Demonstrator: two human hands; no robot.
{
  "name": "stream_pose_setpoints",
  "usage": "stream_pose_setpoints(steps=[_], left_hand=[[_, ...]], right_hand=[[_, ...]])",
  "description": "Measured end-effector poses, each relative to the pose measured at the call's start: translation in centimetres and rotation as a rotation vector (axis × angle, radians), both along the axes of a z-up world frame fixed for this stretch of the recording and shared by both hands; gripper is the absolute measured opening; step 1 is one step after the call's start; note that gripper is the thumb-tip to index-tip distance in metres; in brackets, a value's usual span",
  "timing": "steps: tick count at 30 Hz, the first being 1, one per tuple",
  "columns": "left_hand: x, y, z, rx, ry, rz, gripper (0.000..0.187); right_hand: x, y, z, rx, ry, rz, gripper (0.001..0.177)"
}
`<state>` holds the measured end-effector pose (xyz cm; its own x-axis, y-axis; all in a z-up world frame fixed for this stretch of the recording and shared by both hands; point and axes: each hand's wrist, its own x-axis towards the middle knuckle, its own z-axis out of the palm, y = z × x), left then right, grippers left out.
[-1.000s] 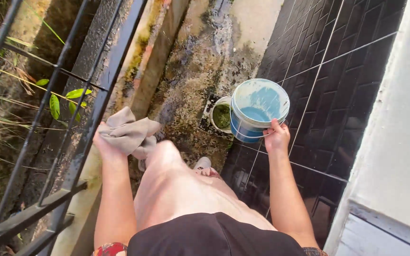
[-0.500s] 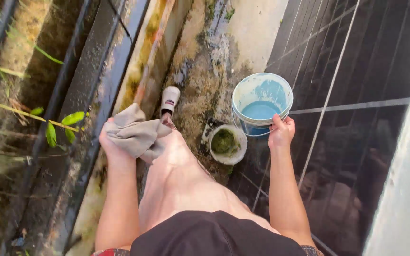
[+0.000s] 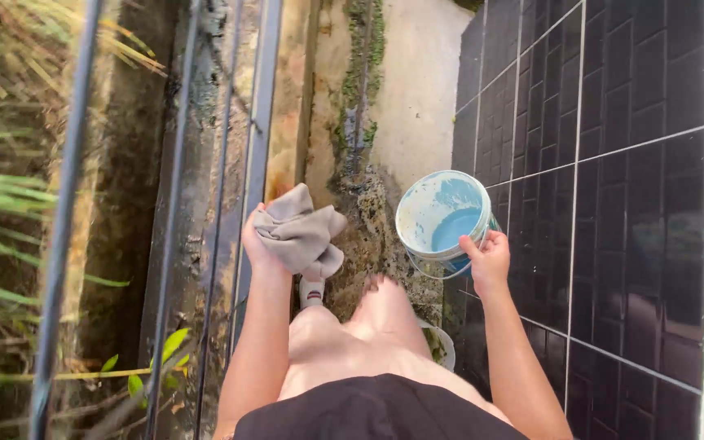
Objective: Rinsing a cleaning cloth using buckets of water and an outdoor tap after wiping a window.
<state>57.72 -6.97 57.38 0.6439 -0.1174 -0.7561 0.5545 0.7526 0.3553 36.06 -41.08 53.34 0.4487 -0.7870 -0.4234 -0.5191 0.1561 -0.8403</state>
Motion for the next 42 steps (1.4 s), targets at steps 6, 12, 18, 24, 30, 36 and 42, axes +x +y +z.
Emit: stream_pose_setpoints(steps=[6,12,18,24,30,36,42], left_hand=[[11.5,-9.9,-0.2,0.029,-0.017,-0.075,0.027],[21.0,-20.9,-2.5,0.017,-0.002,-0.048,0.028],[29.7,-30.5,-1.9,-0.004,-0.019,0.019,0.028],[37.0,-34.9,-1.6,0.047,-0.002,0.101,0.029],[47.4,-41.4,-1.3,0.100,0.002,0.130,0.029],[67.0,-51.5,2.1,0.160,-0.067,0.079,0.030],[86.2,-62.5,4.1,0.213,-0.049,0.026,0.031]], right_hand=[[4.1,-8.9,1.9,-0.103,-0.128,-0.080,0.048],[13.8,-25.9,-2.7,-0.104,-0.325,-0.106,0.042],[30.7,-40.8,-1.1,0.055,-0.401,0.086,0.032],[47.0,-49.4,-1.3,0.203,-0.529,0.242,0.020],[63.5,-54.5,-1.1,0.391,-0.696,0.215,0.020],[76.8,-60.4,0.9,0.455,-0.780,0.125,0.020],[82.4,-68.8,3.1,0.296,-0.750,0.056,0.027]])
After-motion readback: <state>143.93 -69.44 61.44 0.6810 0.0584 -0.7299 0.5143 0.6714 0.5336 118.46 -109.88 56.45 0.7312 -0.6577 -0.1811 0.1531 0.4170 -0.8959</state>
